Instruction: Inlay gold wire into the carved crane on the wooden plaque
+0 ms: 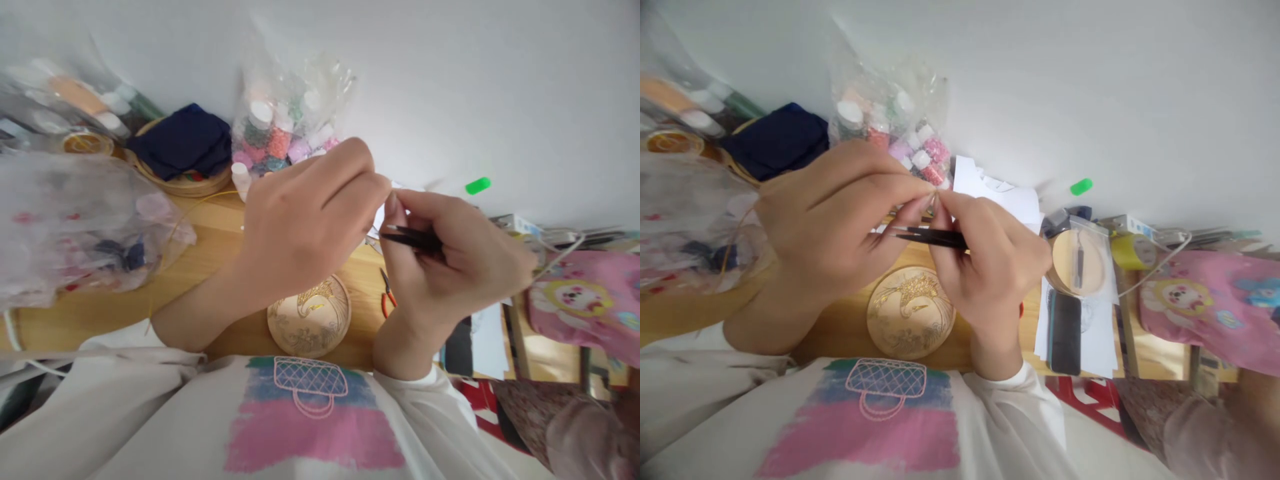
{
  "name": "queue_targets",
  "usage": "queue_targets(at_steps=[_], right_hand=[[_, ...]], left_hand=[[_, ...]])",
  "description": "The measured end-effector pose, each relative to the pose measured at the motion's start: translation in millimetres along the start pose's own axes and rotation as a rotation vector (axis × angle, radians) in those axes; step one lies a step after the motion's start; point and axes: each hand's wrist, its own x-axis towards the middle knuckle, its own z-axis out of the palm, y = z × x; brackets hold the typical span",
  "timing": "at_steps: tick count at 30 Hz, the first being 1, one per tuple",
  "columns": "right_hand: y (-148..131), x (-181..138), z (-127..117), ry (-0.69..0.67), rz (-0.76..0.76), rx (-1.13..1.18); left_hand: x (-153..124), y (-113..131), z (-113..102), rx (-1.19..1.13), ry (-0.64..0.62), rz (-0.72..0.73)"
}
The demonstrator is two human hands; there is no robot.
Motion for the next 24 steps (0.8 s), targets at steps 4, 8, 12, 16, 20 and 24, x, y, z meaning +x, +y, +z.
queue_targets(at_steps=[4, 8, 12, 16, 20, 24], right_hand=[[-3, 0, 2, 0.023, 0.029, 0.026], [1, 1, 2, 0.014, 0.021, 0.038], [4, 1, 3, 0.093, -0.024, 0.048], [2, 0, 3, 0.128, -0.013, 0.053], [-1, -1, 3, 0.146, -0.003, 0.084], [0, -1, 4, 0.160, -0.028, 0.100]], left_hand=[[1, 2, -1, 0.008, -0.002, -0.020], [3, 1, -2, -0.013, 0.000, -0.015], [4, 0, -4, -0.054, 0.041, 0.005], [5, 2, -10, -0.083, 0.019, 0.003], [5, 5, -15, -0.090, 0.001, -0.019], [4, 5, -14, -0.105, -0.005, -0.020]])
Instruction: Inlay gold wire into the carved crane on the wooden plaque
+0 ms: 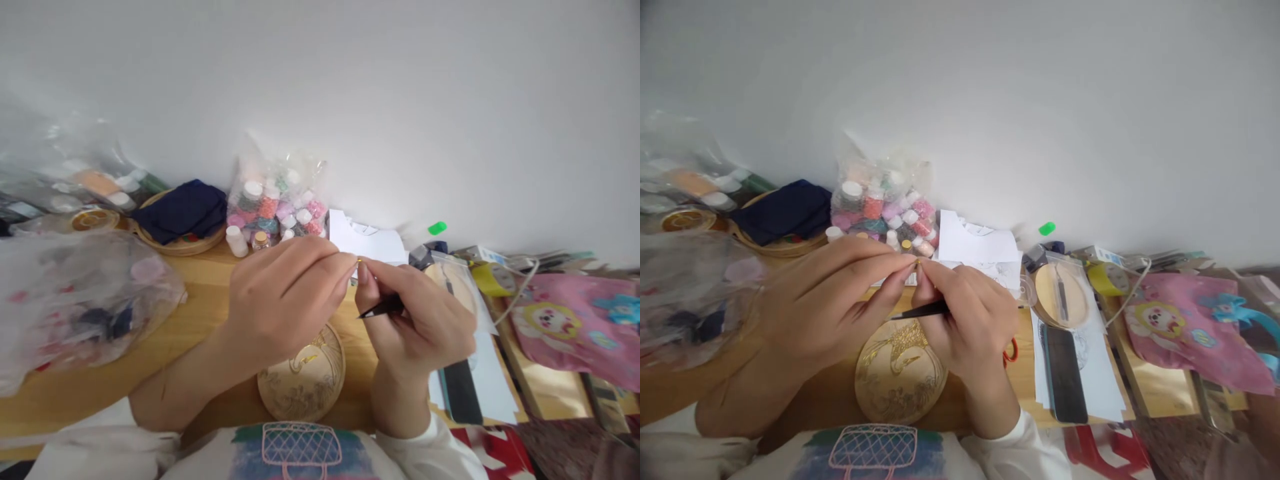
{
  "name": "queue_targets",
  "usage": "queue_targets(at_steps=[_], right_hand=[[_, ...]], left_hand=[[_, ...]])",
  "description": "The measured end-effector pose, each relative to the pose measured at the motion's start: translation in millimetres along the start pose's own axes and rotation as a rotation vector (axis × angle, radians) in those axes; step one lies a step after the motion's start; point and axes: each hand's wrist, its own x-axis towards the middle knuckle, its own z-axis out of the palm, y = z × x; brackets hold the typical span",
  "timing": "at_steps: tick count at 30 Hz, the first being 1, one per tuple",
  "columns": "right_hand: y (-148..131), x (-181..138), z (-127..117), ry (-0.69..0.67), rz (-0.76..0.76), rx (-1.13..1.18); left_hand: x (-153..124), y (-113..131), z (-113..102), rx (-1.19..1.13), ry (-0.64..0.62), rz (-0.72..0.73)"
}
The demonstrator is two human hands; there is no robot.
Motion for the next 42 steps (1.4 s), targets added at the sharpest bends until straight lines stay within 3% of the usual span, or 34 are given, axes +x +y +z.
queue_targets(at_steps=[8, 17, 25, 42], right_hand=[[-0.3, 0.5, -0.2, 0.002, 0.006, -0.003], [0.7, 3.3, -4.0, -0.146, 0.026, -0.001], [3.6, 7.4, -6.9, -0.183, -0.046, 0.067], [2.9, 2.0, -5.2, -0.128, -0.082, 0.001]], left_hand=[[0.9, -0.8, -0.8, -0.034, 0.008, 0.013], [-0.8, -1.4, 1.0, 0.022, -0.005, 0.039], [-0.1, -0.5, -1.2, -0.018, -0.015, 0.056], [0.7, -0.3, -0.8, -0.079, -0.002, 0.034]])
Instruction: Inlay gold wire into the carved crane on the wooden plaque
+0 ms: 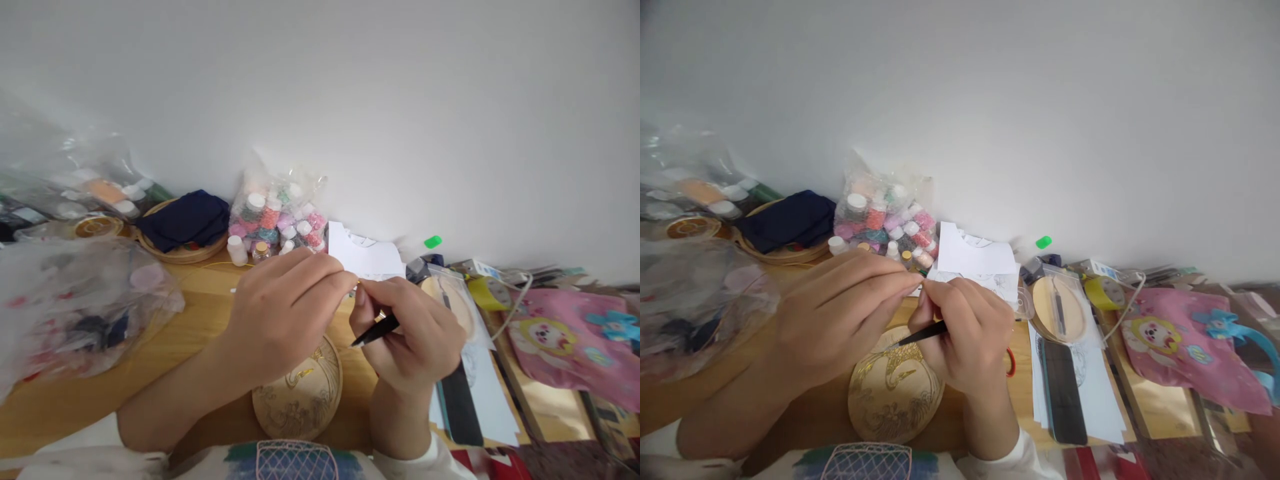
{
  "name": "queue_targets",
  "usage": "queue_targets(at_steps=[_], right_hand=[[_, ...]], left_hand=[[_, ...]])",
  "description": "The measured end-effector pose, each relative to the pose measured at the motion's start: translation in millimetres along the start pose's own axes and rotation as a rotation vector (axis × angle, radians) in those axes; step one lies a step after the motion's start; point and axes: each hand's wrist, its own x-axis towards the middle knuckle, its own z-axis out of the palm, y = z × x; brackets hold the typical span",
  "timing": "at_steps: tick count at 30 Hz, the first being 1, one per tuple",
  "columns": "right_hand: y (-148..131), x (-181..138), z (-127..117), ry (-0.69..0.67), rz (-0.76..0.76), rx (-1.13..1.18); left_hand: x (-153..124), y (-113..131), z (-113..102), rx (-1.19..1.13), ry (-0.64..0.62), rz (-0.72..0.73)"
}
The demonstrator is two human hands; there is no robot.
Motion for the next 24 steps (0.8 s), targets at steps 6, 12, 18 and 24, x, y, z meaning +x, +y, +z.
queue_targets(at_steps=[6, 12, 18, 24], right_hand=[[-2.8, 0.0, 0.4, 0.026, 0.009, -0.017], [-3.4, 0.4, 2.4, 0.039, 0.014, 0.003], [-4.8, 0.5, 5.2, 0.055, 0.023, -0.015], [-9.0, -3.8, 4.8, 0.072, 0.076, -0.051]], left_hand=[[-0.1, -0.4, 1.1, 0.017, 0.005, 0.017], [-0.7, 3.4, 1.0, 0.035, 0.000, -0.004], [-2.9, 3.9, 2.1, 0.045, -0.007, -0.027], [-3.3, 8.7, 6.8, 0.069, 0.060, -0.025]])
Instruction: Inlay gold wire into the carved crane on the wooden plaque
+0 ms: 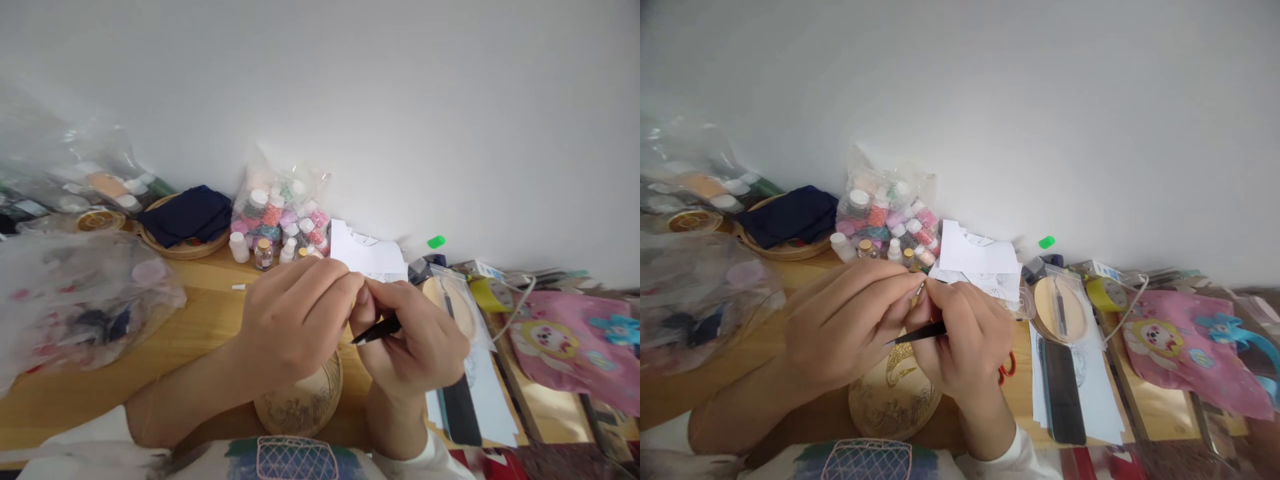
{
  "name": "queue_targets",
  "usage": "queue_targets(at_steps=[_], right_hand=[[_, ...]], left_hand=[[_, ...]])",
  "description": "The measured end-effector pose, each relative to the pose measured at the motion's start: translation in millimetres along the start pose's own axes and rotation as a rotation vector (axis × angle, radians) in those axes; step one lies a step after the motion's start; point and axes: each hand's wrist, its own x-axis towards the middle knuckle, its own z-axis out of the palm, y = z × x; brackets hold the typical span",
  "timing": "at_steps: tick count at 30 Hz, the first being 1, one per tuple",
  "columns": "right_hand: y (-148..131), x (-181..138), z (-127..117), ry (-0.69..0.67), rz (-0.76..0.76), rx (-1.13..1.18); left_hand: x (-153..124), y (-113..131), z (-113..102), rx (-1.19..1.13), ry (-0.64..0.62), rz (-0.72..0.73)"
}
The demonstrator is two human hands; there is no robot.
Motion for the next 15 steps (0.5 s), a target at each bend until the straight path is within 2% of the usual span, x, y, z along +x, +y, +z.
queue_targets(at_steps=[8, 11, 15], right_hand=[[-10, -2, -1, 0.041, 0.110, 0.065], [-10, 1, -4, 0.023, 0.193, 0.206], [-4, 2, -11, -0.081, 0.387, 0.454]], left_hand=[[-3, -1, -3, 0.030, 0.023, 0.035], [0, -2, -8, 0.046, -0.017, 0.034], [4, -2, -13, 0.037, -0.021, 0.001]])
